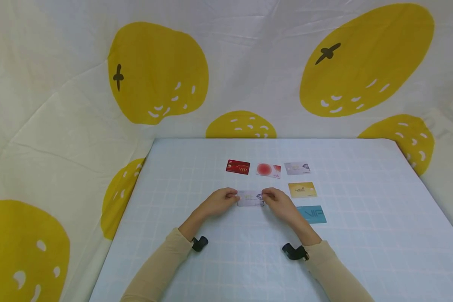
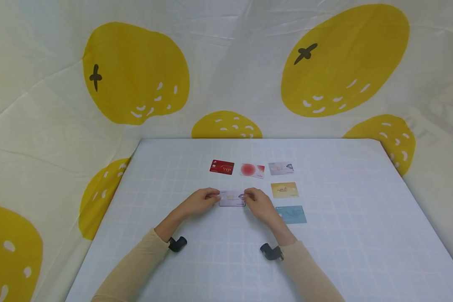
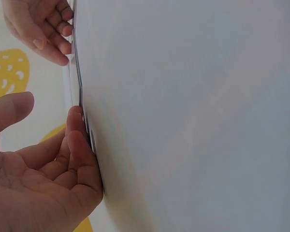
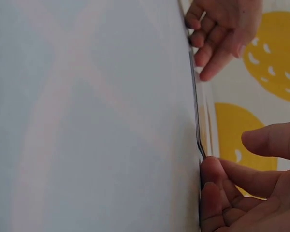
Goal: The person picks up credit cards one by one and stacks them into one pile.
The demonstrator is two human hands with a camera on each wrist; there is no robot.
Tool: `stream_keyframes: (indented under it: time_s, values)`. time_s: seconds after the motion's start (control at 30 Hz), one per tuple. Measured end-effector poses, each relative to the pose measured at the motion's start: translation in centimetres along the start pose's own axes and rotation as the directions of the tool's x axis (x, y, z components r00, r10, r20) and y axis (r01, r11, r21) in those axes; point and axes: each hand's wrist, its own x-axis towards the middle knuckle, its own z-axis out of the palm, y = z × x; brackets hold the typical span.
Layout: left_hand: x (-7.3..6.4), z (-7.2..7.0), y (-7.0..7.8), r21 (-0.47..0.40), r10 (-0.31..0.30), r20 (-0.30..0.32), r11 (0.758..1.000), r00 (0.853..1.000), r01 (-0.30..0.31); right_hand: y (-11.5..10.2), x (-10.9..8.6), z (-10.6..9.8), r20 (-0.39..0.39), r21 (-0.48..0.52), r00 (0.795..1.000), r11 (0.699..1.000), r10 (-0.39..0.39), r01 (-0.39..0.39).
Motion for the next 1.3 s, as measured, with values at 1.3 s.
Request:
stream_keyframes:
  time_s: [1.3]
  values:
    - [7.5, -6.0, 0.0, 0.150, 0.066, -0.202, 0.988, 0.977, -0.035, -3.5, 9.3, -0.8, -0.042, -0.244, 0.972, 0.946, -0.229, 0.212]
